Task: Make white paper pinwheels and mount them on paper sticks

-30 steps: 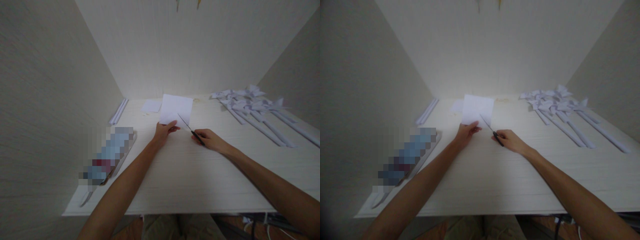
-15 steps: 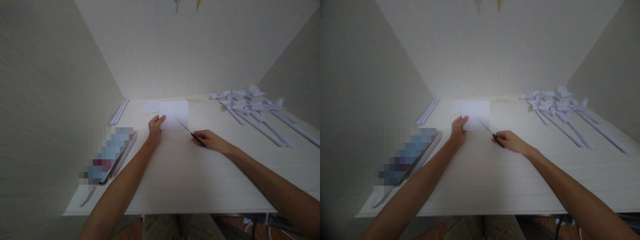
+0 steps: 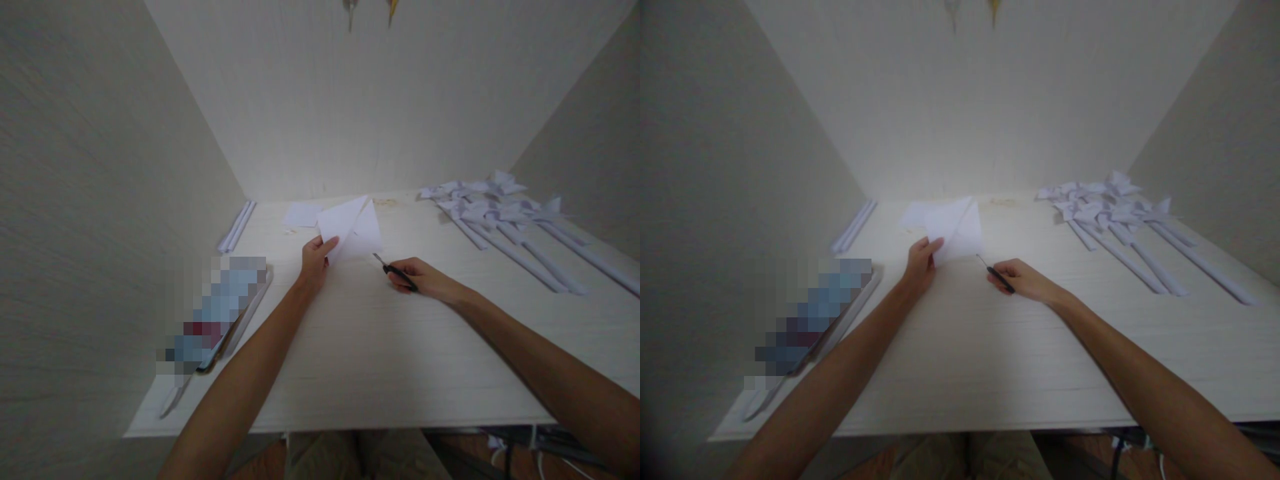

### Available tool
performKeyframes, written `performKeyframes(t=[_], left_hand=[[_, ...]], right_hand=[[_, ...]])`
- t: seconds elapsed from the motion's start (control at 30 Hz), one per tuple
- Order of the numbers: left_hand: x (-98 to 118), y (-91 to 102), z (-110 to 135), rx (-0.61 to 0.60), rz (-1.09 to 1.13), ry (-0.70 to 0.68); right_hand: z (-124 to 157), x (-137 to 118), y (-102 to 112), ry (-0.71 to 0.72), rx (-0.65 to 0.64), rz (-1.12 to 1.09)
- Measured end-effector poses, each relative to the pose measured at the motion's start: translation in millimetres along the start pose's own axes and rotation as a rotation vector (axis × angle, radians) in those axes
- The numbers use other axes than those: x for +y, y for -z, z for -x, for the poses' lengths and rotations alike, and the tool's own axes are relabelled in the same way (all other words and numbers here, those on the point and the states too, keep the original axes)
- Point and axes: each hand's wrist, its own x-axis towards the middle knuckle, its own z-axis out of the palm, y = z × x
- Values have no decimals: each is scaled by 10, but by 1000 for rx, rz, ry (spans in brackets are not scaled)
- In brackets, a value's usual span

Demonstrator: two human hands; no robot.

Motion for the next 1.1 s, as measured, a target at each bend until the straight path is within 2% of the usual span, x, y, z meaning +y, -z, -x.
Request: performKeyframes(t=[0.4,0.57,1.1], left_hand=[[43,-34,37,36,69,1],[33,-36,39,12,62,-5],[31,-39,69,-15,23,39]], right_hand=[[-2,16,13,-21,-8,-17],[-5,44,17,-9,-8,-61],[-11,32,31,8,-23,-8]])
